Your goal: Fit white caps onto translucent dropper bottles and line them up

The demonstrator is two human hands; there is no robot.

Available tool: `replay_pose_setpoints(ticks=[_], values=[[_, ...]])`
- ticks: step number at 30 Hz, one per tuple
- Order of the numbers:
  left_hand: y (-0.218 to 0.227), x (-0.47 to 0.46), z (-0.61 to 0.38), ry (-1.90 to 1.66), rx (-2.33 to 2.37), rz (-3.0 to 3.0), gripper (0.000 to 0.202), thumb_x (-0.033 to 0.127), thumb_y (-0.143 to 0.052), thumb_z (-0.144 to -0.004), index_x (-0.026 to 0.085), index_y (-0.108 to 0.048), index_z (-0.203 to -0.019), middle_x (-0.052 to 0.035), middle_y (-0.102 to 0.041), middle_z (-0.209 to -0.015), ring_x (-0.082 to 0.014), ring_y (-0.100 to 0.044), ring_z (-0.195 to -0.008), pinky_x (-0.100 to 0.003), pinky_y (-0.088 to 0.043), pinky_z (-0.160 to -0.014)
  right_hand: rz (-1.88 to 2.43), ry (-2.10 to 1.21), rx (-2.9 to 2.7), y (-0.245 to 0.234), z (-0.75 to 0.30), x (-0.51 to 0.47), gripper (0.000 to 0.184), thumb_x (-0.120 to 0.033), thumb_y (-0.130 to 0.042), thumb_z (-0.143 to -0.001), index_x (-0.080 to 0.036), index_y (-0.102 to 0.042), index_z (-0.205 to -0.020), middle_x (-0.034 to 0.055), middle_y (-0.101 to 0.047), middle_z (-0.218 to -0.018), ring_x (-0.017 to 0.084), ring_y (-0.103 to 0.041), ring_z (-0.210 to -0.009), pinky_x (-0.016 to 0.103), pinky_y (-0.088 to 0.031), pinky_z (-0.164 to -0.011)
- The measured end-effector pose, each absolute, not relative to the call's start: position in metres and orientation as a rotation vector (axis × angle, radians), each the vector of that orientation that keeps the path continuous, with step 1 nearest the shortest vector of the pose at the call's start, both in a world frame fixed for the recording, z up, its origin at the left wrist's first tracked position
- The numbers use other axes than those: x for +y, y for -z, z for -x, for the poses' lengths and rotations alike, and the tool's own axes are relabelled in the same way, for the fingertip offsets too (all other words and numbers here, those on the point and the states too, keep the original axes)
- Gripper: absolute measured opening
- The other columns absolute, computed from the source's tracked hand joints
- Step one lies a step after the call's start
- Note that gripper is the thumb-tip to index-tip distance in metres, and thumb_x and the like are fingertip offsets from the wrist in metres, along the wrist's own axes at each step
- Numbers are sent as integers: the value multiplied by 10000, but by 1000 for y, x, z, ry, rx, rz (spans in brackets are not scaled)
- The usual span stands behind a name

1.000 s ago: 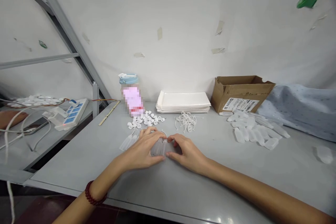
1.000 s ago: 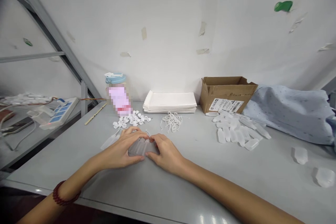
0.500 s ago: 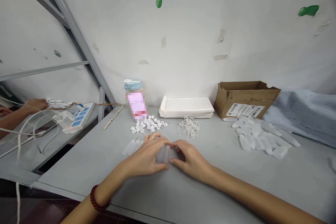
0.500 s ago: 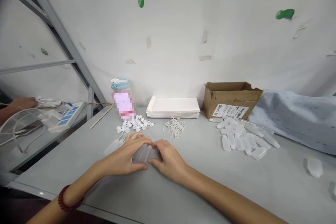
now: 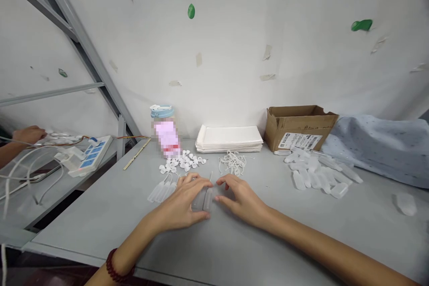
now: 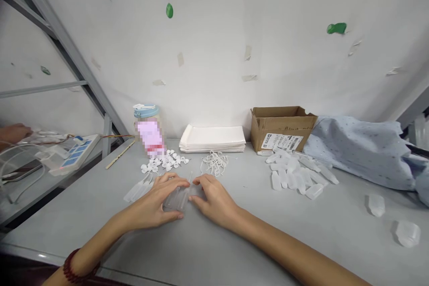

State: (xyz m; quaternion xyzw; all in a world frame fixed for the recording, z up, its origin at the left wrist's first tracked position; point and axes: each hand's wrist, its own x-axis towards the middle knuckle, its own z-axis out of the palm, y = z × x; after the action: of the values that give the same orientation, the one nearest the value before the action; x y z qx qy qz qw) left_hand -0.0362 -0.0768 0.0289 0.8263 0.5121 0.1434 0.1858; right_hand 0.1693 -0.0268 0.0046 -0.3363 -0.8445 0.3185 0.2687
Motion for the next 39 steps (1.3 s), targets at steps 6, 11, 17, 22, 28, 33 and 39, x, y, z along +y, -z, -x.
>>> replay_pose_setpoints(ticks=[6, 11, 17, 22, 28, 33, 39], values=[[-27, -76, 33, -434, 1408, -2334, 404, 262, -648, -761, 270, -522, -1145, -14, -563, -1225, -264, -365, -1210, -468, -266, -1040, 893, -927, -2274, -3, -170, -26, 215, -216, -620, -795, -137, -599, -994, 101, -633, -962, 217, -573, -876, 350, -442, -774], [-27, -79, 32, -615, 1437, -2235, 370, 312, -670, -758, 255, -558, -1105, -29, -578, -1206, -249, -382, -1205, -434, -319, -1027, 852, -1424, -1966, -3, -163, -28, 186, -276, -514, -855, -158, -607, -965, 52, -653, -837, 180, -590, -790, 314, -428, -714], [-31, -81, 33, -696, 1451, -2254, 357, 299, -679, -755, 254, -564, -1090, -26, -596, -1187, -252, -395, -1192, -444, -311, -1017, 794, -1940, -1477, -7, -154, -31, 352, -316, -697, -727, -159, -560, -1011, -7, -645, -755, 105, -559, -649, 275, -425, -706], [-31, -78, 35, -602, 1452, -2356, 299, 304, -661, -774, 254, -571, -1054, -30, -596, -1188, -251, -436, -1158, -442, -312, -986, 899, -1939, -1392, -1, -149, -30, 382, -241, -736, -645, -156, -538, -961, -14, -643, -713, 106, -572, -628, 269, -432, -669], [-41, -76, 38, -352, 1415, -2495, 331, 242, -621, -781, 250, -533, -1100, -34, -593, -1117, -245, -469, -1082, -405, -340, -930, 900, -1894, -1441, 1, -147, -31, 285, -171, -667, -608, -159, -548, -867, 27, -659, -787, 161, -646, -738, 282, -457, -652], [-51, -75, 39, -244, 1422, -2549, 446, 231, -640, -749, 257, -494, -1170, -35, -580, -1097, -251, -462, -1069, -386, -354, -906, 928, -1859, -1478, -2, -148, -34, 255, -147, -635, -626, -170, -546, -864, 29, -656, -817, 176, -666, -776, 296, -480, -666], [-49, -74, 39, -223, 1412, -2537, 389, 257, -632, -764, 242, -516, -1135, -38, -577, -1102, -252, -458, -1084, -380, -341, -923, 932, -1858, -1479, -2, -149, -33, 253, -123, -632, -629, -166, -551, -865, 34, -663, -815, 179, -670, -780, 301, -492, -689]])
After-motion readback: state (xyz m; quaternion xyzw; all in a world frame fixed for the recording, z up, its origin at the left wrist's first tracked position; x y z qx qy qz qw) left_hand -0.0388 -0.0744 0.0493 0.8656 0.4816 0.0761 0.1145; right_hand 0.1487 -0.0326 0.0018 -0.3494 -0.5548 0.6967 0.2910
